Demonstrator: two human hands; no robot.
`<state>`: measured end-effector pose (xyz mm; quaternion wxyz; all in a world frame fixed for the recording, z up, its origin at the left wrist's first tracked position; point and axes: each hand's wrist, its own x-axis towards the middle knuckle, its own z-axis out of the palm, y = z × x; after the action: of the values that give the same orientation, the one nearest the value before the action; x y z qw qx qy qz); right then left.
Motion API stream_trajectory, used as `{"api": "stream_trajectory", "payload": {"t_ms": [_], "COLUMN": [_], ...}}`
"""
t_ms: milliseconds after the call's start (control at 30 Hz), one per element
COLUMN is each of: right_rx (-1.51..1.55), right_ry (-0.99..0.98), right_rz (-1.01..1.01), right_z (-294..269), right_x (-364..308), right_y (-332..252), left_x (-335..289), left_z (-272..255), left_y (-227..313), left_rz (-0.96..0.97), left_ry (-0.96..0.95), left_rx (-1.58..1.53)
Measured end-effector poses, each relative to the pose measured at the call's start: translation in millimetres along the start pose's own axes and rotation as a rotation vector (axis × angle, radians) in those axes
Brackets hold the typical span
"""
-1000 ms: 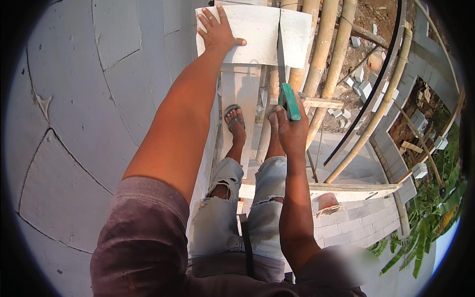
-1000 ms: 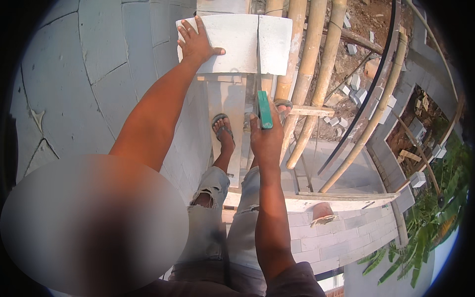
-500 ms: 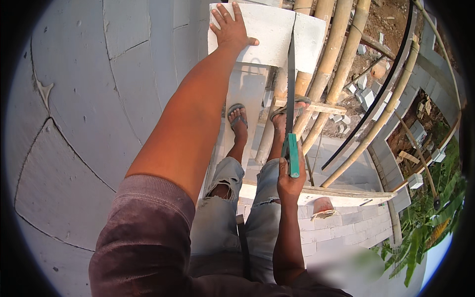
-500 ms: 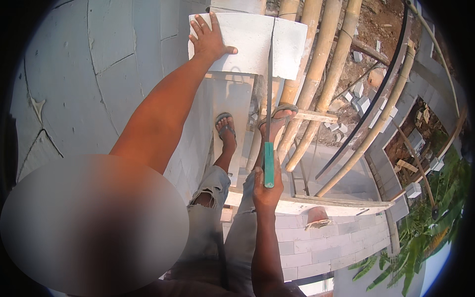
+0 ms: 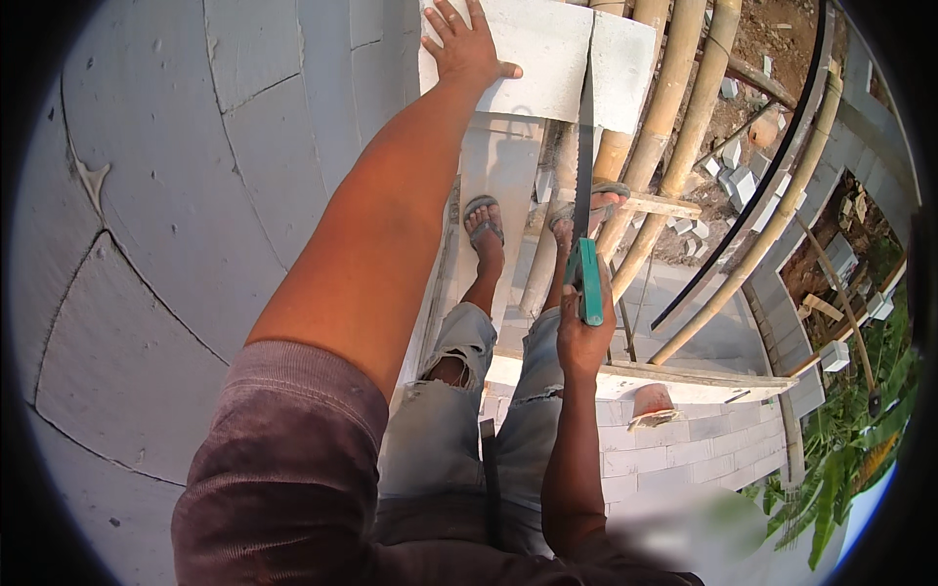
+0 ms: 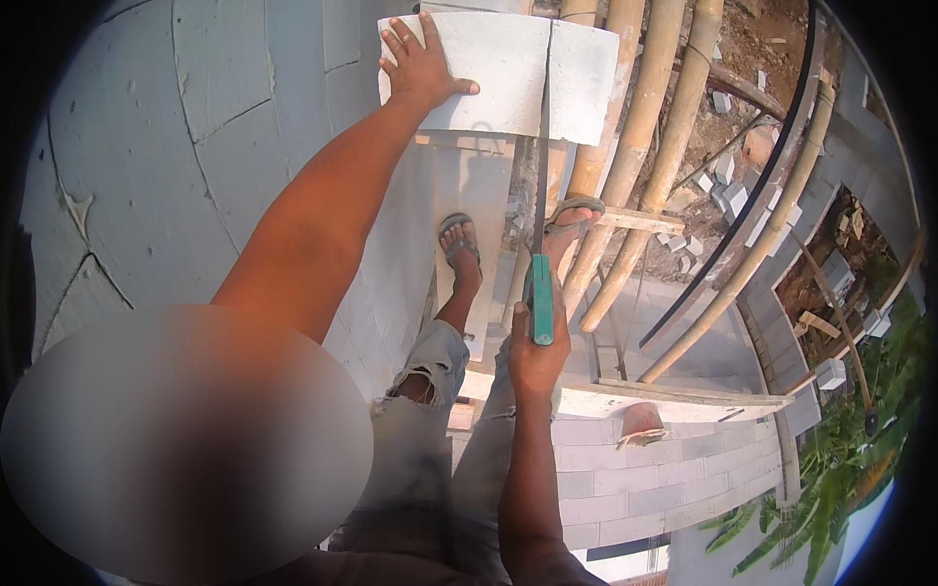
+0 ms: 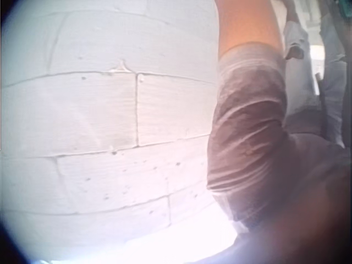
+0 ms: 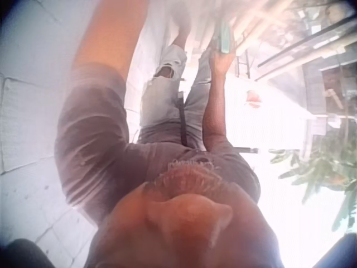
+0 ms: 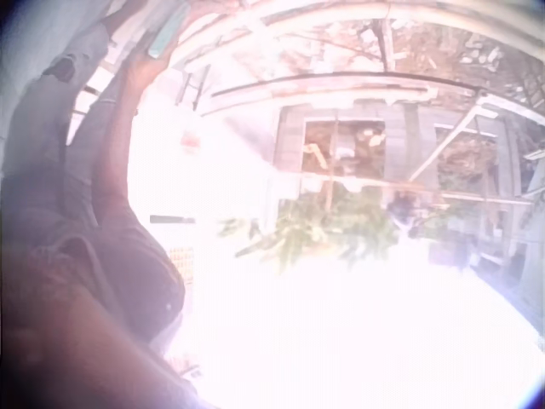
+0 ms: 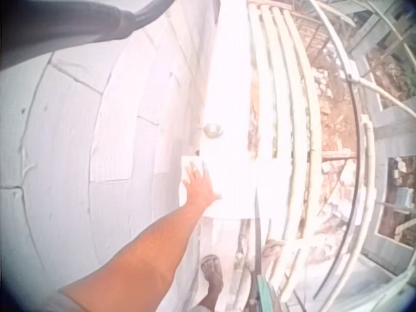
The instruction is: The person measures and cuts white foam tiles using a tape measure and hand saw, then applies cement with a trowel and places the tiles onto a curved wall. The person repeats this process for multiple tiles, adjusting their position on the scaffolding as needed.
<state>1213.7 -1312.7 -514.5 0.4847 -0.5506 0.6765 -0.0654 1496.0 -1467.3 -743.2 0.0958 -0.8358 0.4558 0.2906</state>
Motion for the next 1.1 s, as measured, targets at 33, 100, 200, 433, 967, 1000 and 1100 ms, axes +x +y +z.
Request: {"api": "stream_trajectory", "payload": {"t_ms": [33, 100, 200, 433, 967, 1000, 1100], "right_rx": [0.007, 0.060, 0.067, 0.090, -0.039, 0.018, 0.038], "right_ry": [-0.011, -0.061, -0.018, 0.022, -0.044, -0.037, 0.024], "right_rz": [-0.020, 0.122, 0.050, 0.027, 0.183, 0.181, 0.065], "right_z": [11.2, 32.3, 26.6, 13.9, 30.1, 24.5, -9.5], "right_x": [55.4, 156.6, 103.1, 34.8, 121.3, 99.2, -17.9], "right_y": [1.8, -12.0, -3.4, 7.7, -7.4, -2.1, 21.2], "left_x": [0.1, -2.1, -3.1, 1.5, 7.2, 2.3, 6.2], "left_z": [-0.6, 1.7, -1.1, -5.7, 3.9, 4.0, -2.0], "left_y": [2.9, 16.1, 10.1, 8.5, 13.0, 5.7, 5.0], "left_rz": [0.006, 0.014, -0.002, -0.009, 0.028, 0.013, -0.033], "left_ry": [-0.001, -0.037, -0.059, -0.039, -0.055, -0.064, -0.064], "left_rx": [0.008, 0.015, 0.021, 0.038, 0.002, 0.007, 0.028]}}
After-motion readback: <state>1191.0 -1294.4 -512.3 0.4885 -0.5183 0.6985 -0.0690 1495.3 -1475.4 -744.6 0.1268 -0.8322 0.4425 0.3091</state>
